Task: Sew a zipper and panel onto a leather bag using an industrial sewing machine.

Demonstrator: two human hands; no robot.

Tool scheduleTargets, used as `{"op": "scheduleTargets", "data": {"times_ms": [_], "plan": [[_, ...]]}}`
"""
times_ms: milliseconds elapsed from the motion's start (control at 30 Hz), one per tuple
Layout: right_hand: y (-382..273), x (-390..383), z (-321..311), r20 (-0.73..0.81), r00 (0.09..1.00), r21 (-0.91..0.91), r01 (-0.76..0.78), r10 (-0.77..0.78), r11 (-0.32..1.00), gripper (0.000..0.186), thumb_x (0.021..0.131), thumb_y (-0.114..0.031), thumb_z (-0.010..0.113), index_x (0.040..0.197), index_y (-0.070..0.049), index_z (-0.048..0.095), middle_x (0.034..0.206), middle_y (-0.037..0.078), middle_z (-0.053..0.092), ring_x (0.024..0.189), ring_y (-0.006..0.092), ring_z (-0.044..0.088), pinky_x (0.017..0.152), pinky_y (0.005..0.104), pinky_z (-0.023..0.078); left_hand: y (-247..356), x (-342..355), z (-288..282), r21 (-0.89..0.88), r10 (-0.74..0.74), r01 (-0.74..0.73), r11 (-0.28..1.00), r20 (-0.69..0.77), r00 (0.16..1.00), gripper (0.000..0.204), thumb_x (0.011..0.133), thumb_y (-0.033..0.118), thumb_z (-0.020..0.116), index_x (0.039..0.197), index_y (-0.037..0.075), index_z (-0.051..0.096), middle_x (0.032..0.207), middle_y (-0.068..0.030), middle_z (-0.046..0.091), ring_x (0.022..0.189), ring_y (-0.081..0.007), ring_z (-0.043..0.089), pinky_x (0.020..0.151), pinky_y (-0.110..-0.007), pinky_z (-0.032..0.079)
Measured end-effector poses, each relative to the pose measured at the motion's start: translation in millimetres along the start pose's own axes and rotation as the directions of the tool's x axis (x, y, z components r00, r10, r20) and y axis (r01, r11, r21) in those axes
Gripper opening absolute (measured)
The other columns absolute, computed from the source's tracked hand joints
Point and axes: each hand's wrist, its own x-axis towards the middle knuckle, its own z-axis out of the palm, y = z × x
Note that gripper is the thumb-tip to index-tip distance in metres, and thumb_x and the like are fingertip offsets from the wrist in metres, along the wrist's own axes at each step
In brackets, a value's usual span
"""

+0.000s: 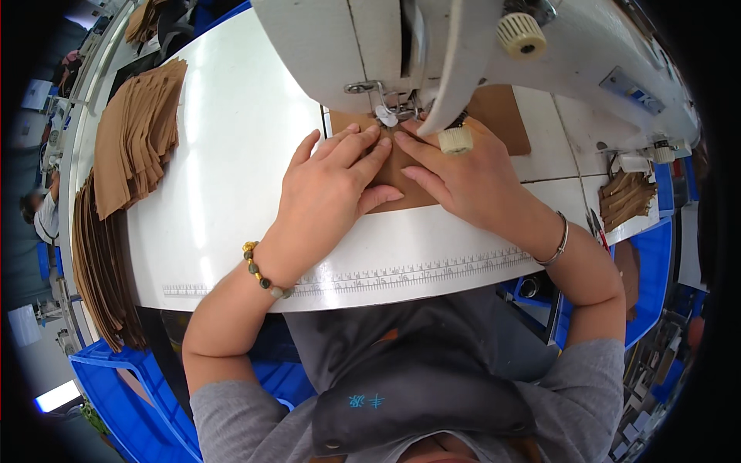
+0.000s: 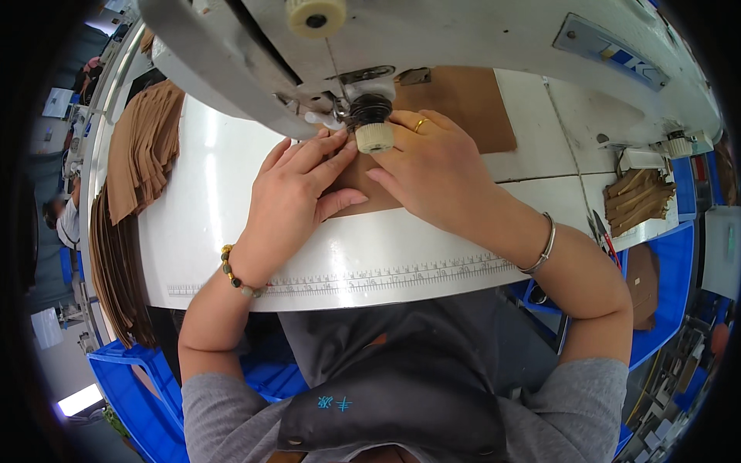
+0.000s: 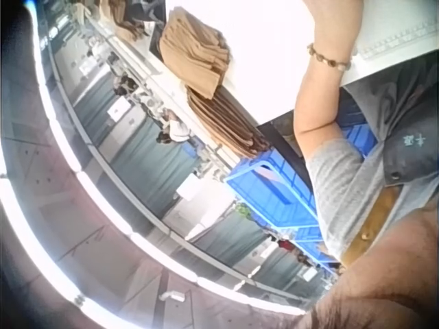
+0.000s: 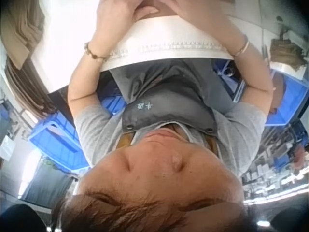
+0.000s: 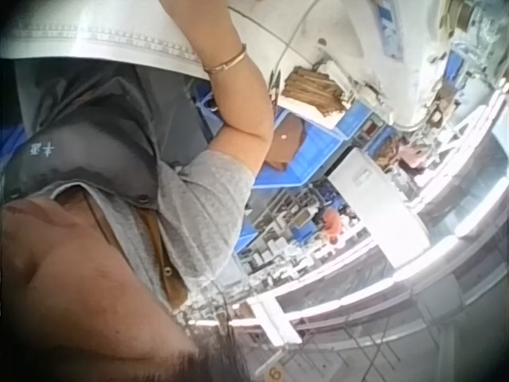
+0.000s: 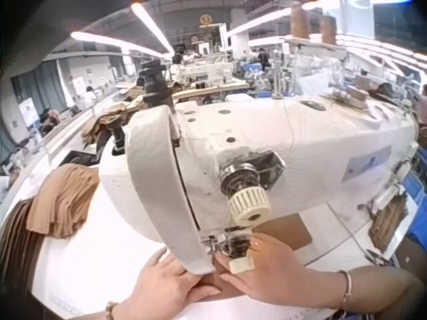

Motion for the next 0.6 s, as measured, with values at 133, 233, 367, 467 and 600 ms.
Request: {"op": "scheduleTargets", "data": {"times_ms": [133,233,367,467,600], "plan": [[-0.1,-0.3,0.6,0.003,1.000,-0.008,-0.009,0.009,1.000,0.026,0.085,-0.028,0.079,0.102,-0.009,0.076,0.113,0.005,0.074,0.121,0.0261,0.065,0.106,0.0414,0.049,-1.8,1.5,0.0,0.002,0.007,-0.007,1.000,0.001,1.000,0.059,0.082,0.046,0.078,0.126,0.008,0.074,0.132,-0.0070,0.070,0.124,-0.0281,0.065,0.104,-0.045,0.048],[1.1,-0.2,1.8,-0.003,1.000,-0.002,0.000,0.000,1.000,0.024,0.086,-0.028,0.078,0.101,-0.009,0.076,0.113,0.005,0.074,0.122,0.0262,0.064,0.106,0.0417,0.048,-0.8,1.5,0.1,0.015,0.005,-0.005,1.000,0.001,1.000,0.057,0.082,0.046,0.078,0.124,0.007,0.075,0.131,-0.0074,0.070,0.124,-0.0280,0.065,0.102,-0.042,0.048],[2.2,0.3,3.1,-0.008,1.000,-0.011,-0.001,0.001,1.000,0.025,0.086,-0.027,0.078,0.102,-0.008,0.075,0.114,0.006,0.073,0.122,0.0267,0.064,0.106,0.0423,0.048,-2.2,3.5,0.3,0.003,0.010,-0.010,1.000,-0.002,1.000,0.056,0.082,0.044,0.079,0.122,0.006,0.075,0.130,-0.0076,0.071,0.124,-0.0279,0.065,0.101,-0.041,0.049],[3.4,0.3,3.2,-0.022,1.000,-0.005,0.016,-0.016,1.000,0.026,0.085,-0.027,0.079,0.103,-0.008,0.075,0.113,0.006,0.073,0.121,0.0270,0.064,0.106,0.0429,0.049,-2.5,2.8,0.5,0.004,-0.013,0.013,1.000,0.027,1.000,0.056,0.084,0.045,0.077,0.126,0.008,0.074,0.132,-0.0058,0.069,0.127,-0.0268,0.063,0.106,-0.047,0.047],[3.4,1.0,2.9,-0.016,1.000,-0.001,0.015,-0.015,1.000,0.027,0.084,-0.026,0.080,0.103,-0.008,0.075,0.113,0.006,0.073,0.120,0.0272,0.065,0.106,0.0431,0.049,-2.5,1.8,1.0,0.020,-0.028,0.027,0.999,0.062,0.998,0.057,0.086,0.047,0.074,0.130,0.011,0.073,0.135,-0.0043,0.068,0.131,-0.0258,0.061,0.111,-0.052,0.045]]}}
